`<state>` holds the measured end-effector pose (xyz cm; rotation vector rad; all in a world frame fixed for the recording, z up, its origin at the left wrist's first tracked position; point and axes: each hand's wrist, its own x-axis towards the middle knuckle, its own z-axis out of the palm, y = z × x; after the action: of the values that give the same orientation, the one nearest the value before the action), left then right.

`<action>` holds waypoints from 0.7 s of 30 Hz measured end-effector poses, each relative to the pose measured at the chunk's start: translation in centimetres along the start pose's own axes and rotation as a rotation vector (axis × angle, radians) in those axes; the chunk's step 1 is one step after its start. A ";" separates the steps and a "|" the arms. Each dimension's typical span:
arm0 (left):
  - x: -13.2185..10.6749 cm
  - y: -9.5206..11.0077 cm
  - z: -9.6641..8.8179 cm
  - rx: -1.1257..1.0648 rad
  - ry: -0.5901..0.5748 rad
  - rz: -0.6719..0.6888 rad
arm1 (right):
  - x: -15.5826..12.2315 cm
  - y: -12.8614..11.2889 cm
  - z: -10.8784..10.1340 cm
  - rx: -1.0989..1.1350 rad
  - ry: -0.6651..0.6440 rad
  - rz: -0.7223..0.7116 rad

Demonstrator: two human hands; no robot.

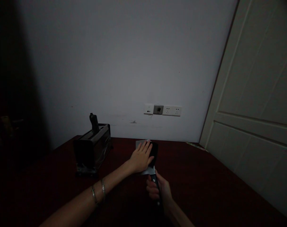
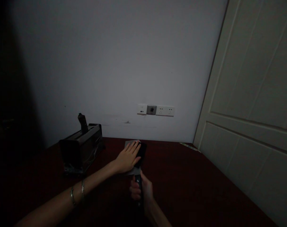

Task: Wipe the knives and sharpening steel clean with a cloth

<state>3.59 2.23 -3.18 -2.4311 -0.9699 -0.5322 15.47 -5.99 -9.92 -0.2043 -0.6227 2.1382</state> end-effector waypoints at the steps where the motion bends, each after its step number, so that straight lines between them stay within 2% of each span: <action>1: 0.3 -0.6 0.0 0.006 -0.010 -0.037 | 0.0 0.2 0.0 -0.001 -0.009 0.015; 3: 0.8 -1.6 -0.1 0.022 -0.017 -0.108 | 0.1 0.5 0.1 -0.008 -0.025 0.038; 5: 0.8 -1.5 -0.4 0.033 -0.002 -0.124 | -0.1 0.3 0.2 -0.018 -0.034 0.034; 11: -1.3 1.6 -1.8 0.032 0.058 0.034 | -0.7 -1.0 0.6 -0.014 -0.003 -0.100; 13: -1.0 1.0 -2.0 0.038 0.050 0.006 | -0.8 -0.8 0.8 -0.022 -0.001 -0.095; 17: 0.0 -1.3 -2.1 0.077 0.010 -0.150 | -0.7 0.1 1.1 -0.030 -0.010 -0.048; 19: -0.3 -1.3 -2.0 0.081 0.004 -0.153 | -0.8 0.0 1.2 -0.024 -0.007 -0.045; 21: -1.4 -0.3 -2.1 0.069 0.014 -0.095 | -1.0 -0.4 1.2 -0.015 0.008 -0.071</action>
<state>2.03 0.55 -2.11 -2.3262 -1.0844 -0.5385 15.89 -6.98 -8.76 -0.1966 -0.6327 2.0638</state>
